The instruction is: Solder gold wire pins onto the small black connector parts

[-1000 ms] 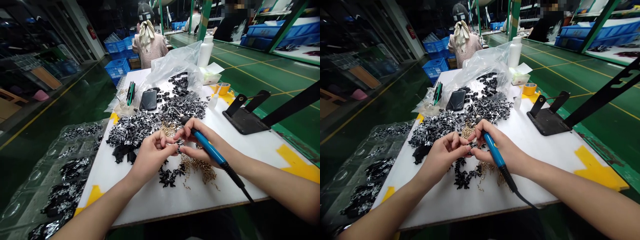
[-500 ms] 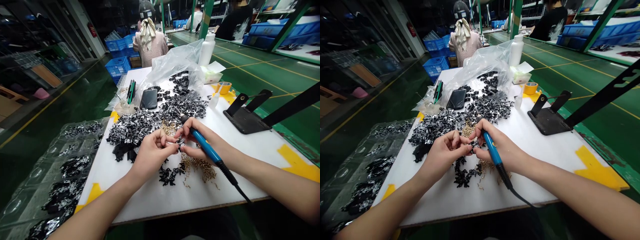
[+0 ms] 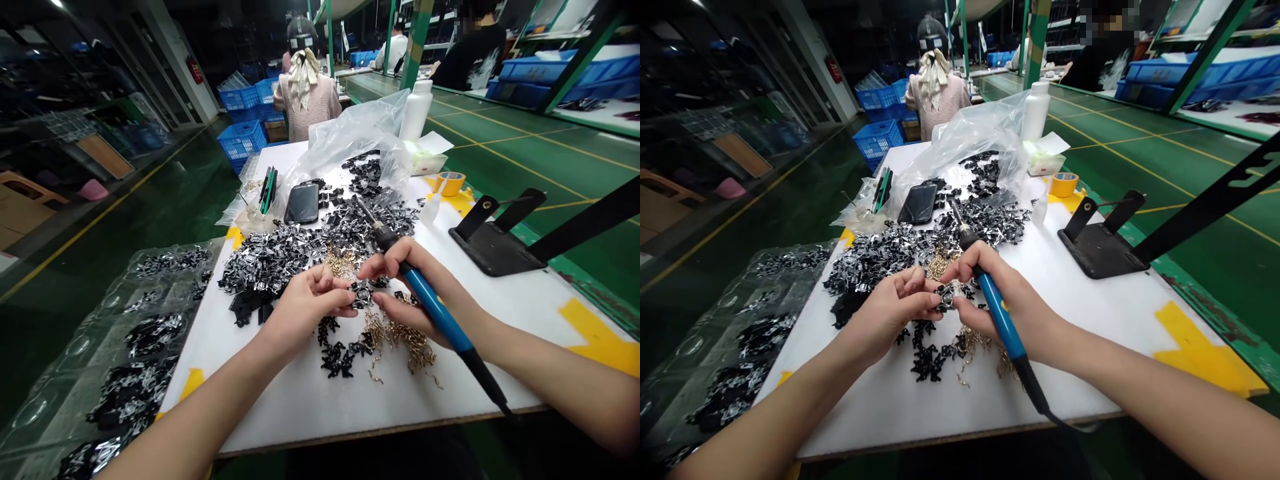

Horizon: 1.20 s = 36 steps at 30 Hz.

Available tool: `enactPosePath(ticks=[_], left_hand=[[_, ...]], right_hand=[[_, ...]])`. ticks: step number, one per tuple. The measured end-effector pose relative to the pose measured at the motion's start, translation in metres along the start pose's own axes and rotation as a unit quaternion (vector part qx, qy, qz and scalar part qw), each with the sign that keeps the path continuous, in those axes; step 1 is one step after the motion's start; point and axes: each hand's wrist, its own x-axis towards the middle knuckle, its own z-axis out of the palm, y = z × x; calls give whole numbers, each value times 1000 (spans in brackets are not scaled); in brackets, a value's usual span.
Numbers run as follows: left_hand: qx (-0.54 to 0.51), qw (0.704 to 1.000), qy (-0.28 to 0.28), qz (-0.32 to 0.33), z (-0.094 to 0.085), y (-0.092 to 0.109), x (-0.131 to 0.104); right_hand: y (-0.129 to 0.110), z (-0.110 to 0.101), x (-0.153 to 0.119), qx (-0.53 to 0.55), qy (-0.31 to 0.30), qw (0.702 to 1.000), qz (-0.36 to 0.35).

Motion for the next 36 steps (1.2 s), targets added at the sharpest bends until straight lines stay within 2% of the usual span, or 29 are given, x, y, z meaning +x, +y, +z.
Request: enactPosePath(ticks=[8,12,36], left_hand=[[-56,996,-69,-32,-4,10,-3],[-67,992,-101,-28,-7,9,-3],[-75,982,-164,-61,-9,11,-8]], right_hand=[[3,0,3,30,55,998,-32],[4,-1,3,35,54,998,-24],[7,-1,-1,10,36,999,9]])
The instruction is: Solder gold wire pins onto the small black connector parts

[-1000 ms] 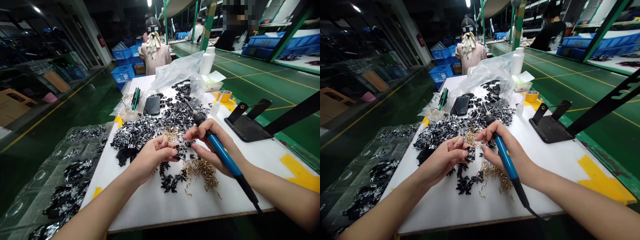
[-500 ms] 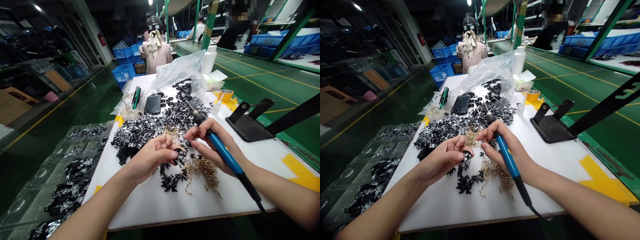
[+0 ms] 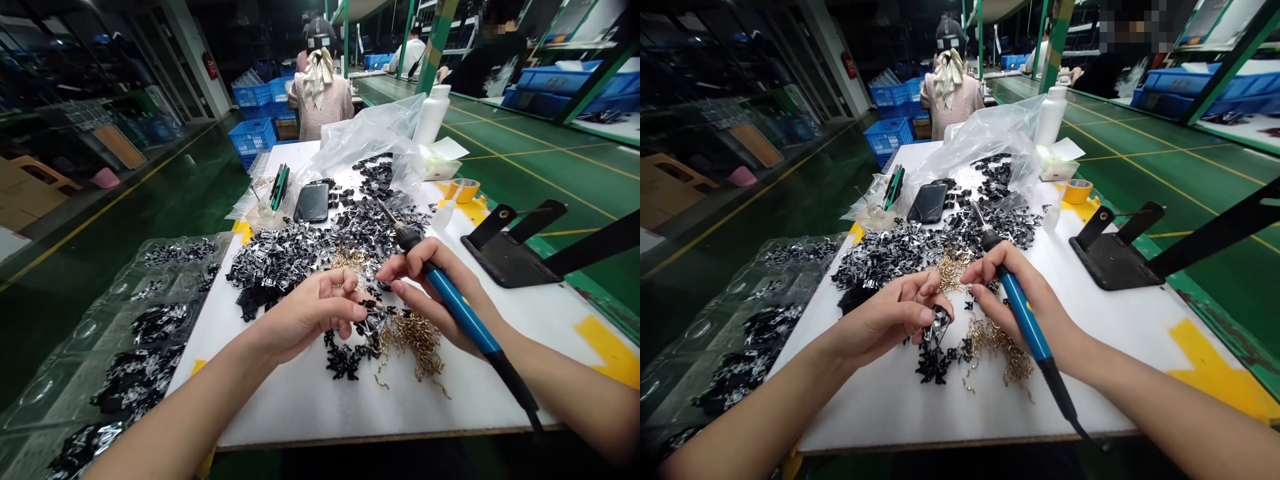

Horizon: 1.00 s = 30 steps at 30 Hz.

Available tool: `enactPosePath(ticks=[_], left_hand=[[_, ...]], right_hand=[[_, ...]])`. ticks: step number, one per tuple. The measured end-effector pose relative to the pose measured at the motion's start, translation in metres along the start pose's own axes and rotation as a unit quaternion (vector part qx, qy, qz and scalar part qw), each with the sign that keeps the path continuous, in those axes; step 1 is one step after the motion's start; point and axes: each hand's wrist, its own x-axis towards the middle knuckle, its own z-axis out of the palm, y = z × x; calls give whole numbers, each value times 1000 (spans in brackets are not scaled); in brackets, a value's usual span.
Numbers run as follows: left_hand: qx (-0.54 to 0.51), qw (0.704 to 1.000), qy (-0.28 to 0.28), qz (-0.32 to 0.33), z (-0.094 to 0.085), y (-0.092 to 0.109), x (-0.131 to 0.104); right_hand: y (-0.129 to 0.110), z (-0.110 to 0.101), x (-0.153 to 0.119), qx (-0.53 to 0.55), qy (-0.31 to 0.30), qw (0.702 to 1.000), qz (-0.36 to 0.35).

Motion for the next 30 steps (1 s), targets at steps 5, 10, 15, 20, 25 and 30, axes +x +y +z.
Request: enactPosePath(ticks=[5,10,15,20,25,30], left_hand=[[5,1000,-7,4,-1,-1,0],[23,999,19,18,1,0,0],[52,995,67,59,2,-1,0],[64,993,73,68,2,-3,1],[65,991,76,84,3,-4,1],[71,991,70,93,4,-4,-1]], right_hand=[[1,0,0,-3,1,1000,4],[-7,1,0,31,-25,999,22],[-15,3,0,72,-78,992,73],[-13,3,1,102,-97,985,101],[-13,3,1,115,-96,982,118],[-12,3,1,123,-99,978,138]])
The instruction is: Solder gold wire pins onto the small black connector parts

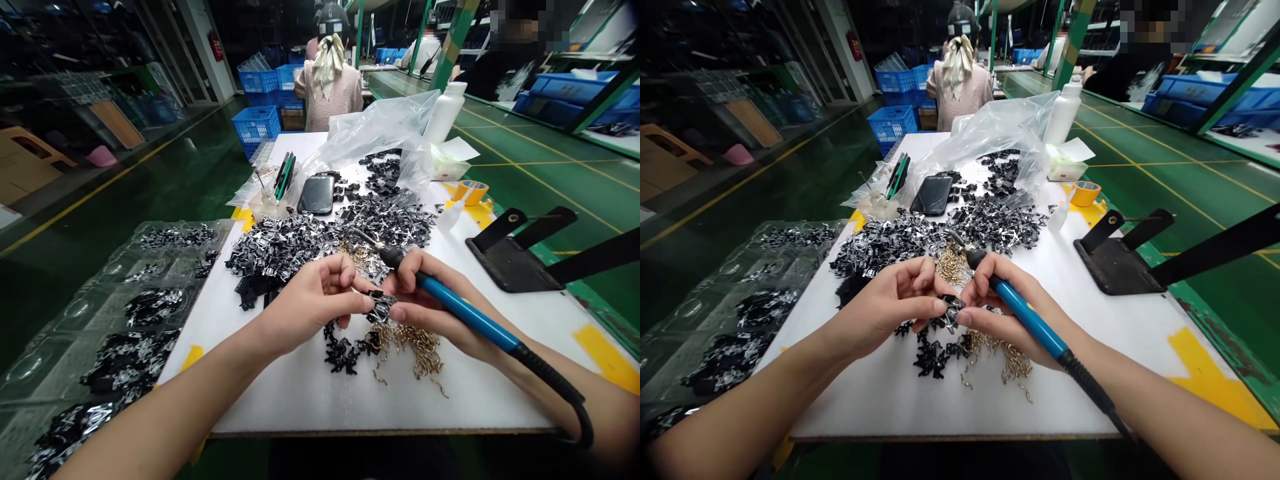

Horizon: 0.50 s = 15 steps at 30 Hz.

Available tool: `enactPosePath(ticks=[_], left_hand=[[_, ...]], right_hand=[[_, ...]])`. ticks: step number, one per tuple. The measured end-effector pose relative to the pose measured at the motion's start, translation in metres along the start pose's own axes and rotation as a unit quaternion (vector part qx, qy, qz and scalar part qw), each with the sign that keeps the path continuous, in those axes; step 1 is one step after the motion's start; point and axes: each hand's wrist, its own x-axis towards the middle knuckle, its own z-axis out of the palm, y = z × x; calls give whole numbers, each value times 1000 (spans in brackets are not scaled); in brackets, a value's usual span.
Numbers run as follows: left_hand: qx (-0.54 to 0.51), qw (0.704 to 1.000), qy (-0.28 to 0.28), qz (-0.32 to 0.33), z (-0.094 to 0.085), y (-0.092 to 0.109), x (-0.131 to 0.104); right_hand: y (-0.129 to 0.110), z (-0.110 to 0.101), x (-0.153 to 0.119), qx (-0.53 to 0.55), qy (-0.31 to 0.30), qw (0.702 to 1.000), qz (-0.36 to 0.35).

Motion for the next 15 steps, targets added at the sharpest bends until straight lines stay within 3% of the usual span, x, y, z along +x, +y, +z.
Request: enactPosePath(ticks=[15], left_hand=[[41,999,18,14,2,-1,-1]], right_hand=[[-1,-3,1,-10,-2,999,31]])
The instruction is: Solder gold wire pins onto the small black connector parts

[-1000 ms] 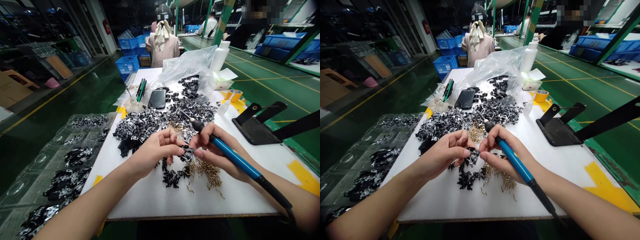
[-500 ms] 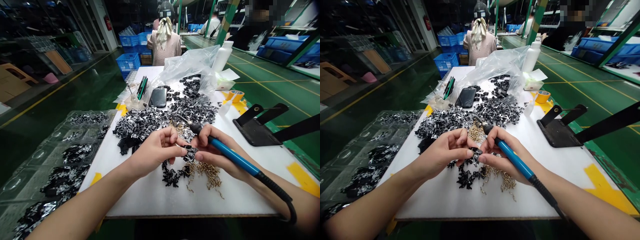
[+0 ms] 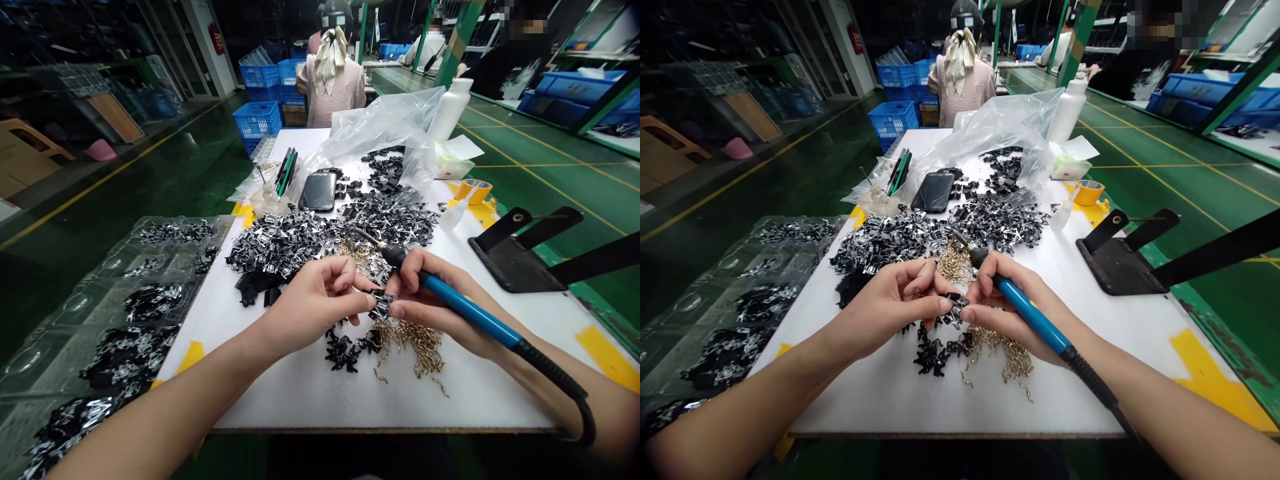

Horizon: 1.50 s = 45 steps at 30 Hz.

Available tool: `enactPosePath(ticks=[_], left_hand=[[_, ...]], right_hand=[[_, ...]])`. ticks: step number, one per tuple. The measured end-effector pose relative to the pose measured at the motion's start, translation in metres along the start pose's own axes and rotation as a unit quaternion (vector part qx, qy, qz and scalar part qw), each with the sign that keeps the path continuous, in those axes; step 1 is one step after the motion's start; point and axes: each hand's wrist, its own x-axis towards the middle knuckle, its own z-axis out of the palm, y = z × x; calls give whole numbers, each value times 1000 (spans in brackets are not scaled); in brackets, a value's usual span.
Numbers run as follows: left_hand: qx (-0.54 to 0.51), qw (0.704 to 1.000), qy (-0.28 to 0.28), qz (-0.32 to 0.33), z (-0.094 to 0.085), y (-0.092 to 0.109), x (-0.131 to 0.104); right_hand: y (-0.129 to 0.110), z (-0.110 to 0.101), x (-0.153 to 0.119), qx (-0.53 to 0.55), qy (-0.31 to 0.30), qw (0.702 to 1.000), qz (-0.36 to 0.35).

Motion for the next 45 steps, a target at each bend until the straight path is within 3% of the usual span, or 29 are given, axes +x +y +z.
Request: enactPosePath(ticks=[7,14,21,36,45], left_hand=[[15,1000,15,-8,2,3,-1],[77,996,46,3,3,-1,1],[65,997,49,18,8,-6,1],[89,994,51,-29,6,-3,1],[105,992,69,-23,5,-6,3]], right_hand=[[0,-2,1,-22,2,1000,8],[4,-3,-1,-98,65,988,-104],[6,0,2,-71,55,994,-64],[5,-3,4,-47,37,996,-62],[3,-2,6,-8,45,997,-57]])
